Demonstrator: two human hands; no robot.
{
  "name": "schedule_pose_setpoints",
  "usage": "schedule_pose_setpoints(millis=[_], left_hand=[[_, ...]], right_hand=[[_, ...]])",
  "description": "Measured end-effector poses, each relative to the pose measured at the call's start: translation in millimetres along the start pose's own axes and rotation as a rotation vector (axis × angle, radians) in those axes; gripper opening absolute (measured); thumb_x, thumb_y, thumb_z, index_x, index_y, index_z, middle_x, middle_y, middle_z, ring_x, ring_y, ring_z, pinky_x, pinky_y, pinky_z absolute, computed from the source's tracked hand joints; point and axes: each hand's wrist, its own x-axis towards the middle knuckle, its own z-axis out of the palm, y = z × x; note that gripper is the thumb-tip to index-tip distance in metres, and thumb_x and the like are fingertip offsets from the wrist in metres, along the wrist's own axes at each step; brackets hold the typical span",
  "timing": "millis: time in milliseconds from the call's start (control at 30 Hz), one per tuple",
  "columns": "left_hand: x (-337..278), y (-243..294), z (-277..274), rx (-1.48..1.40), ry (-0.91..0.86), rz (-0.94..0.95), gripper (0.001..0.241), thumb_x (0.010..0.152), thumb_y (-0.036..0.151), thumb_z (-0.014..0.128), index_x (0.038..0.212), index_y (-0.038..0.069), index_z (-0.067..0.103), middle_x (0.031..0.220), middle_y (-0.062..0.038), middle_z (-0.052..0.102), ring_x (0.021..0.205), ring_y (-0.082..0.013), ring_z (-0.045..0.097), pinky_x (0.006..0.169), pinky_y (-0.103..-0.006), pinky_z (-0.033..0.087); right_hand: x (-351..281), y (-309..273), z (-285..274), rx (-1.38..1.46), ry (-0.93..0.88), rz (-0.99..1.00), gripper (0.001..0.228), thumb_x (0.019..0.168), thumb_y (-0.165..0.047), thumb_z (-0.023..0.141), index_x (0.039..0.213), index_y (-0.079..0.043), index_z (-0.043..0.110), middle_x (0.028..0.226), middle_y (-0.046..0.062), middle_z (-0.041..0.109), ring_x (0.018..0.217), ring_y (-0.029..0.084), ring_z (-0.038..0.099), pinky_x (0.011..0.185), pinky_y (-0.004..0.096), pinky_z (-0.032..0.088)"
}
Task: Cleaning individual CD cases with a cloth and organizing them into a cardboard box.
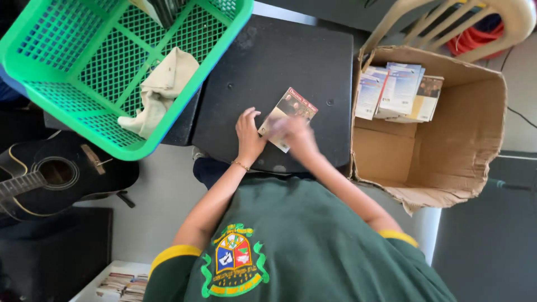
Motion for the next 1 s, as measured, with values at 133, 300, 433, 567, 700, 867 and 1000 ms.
schedule_pose_setpoints(millis=[133, 300, 433, 567, 700, 867, 1000], left_hand=[[1.0, -5.1, 8.0, 0.012, 0.066, -0.034, 0.066, 0.077, 0.02, 0.086, 0.131, 0.018, 0.049, 0.142, -0.006, 0.047, 0.132, -0.0313, 0.047, 0.112, -0.0465, 0.038], [-1.2, -9.7, 7.9, 0.077, -0.043, 0.064, 0.058, 0.076, 0.032, 0.085, 0.126, 0.02, 0.058, 0.149, -0.005, 0.045, 0.138, -0.0357, 0.04, 0.109, -0.054, 0.033], [-0.9, -9.2, 7.5, 0.183, -0.112, 0.123, 0.053, 0.079, 0.028, 0.081, 0.128, 0.022, 0.062, 0.149, 0.0, 0.05, 0.143, -0.0356, 0.036, 0.11, -0.0589, 0.03], [0.1, -31.5, 2.1, 0.391, -0.198, 0.328, 0.042, 0.086, 0.031, 0.07, 0.127, 0.02, 0.064, 0.146, 0.001, 0.055, 0.145, -0.031, 0.038, 0.108, -0.0617, 0.03], [11.9, -41.9, -10.4, 0.55, -0.238, 0.599, 0.054, 0.093, 0.042, 0.062, 0.143, 0.024, 0.056, 0.146, 0.0, 0.057, 0.136, -0.0325, 0.047, 0.106, -0.0719, 0.032], [48.3, -11.6, 7.1, 0.589, -0.304, 0.713, 0.033, 0.084, 0.035, 0.071, 0.115, 0.023, 0.073, 0.131, 0.0, 0.064, 0.132, -0.0295, 0.048, 0.108, -0.0678, 0.034], [79.7, 54.3, 17.0, 0.497, -0.443, 0.765, 0.038, 0.092, 0.019, 0.064, 0.127, 0.033, 0.067, 0.158, 0.005, 0.044, 0.152, -0.028, 0.03, 0.114, -0.0633, 0.036]], right_hand=[[38.6, 74.5, 22.0, -0.096, -0.129, -0.488, 0.042, 0.094, -0.008, 0.053, 0.134, -0.009, 0.066, 0.14, 0.012, 0.065, 0.13, 0.04, 0.059, 0.106, 0.052, 0.044], [117.5, 137.2, -9.8, -0.265, 0.04, 0.042, 0.072, 0.082, 0.01, 0.059, 0.145, -0.025, 0.06, 0.153, 0.002, 0.053, 0.141, 0.04, 0.044, 0.111, 0.067, 0.034], [77.1, 54.8, -5.0, -0.047, 0.121, -0.206, 0.045, 0.098, 0.004, 0.046, 0.139, -0.006, 0.062, 0.144, 0.022, 0.058, 0.136, 0.05, 0.047, 0.111, 0.064, 0.036], [18.4, 35.9, 30.9, -0.406, 0.006, -0.36, 0.046, 0.098, -0.007, 0.051, 0.144, -0.007, 0.057, 0.148, 0.012, 0.057, 0.141, 0.033, 0.047, 0.124, 0.059, 0.022], [48.6, 78.7, 5.6, -0.518, 0.253, -0.033, 0.06, 0.095, 0.001, 0.059, 0.147, -0.028, 0.059, 0.148, 0.001, 0.06, 0.146, 0.032, 0.043, 0.121, 0.056, 0.016], [77.3, 85.4, -26.6, -0.003, 0.466, 0.231, 0.06, 0.088, 0.009, 0.059, 0.135, -0.027, 0.069, 0.133, 0.005, 0.069, 0.133, 0.031, 0.057, 0.114, 0.046, 0.039], [53.9, 59.4, -40.8, 0.287, 0.387, 0.441, 0.038, 0.091, 0.0, 0.062, 0.125, -0.014, 0.073, 0.115, 0.016, 0.075, 0.117, 0.037, 0.067, 0.105, 0.048, 0.05]])
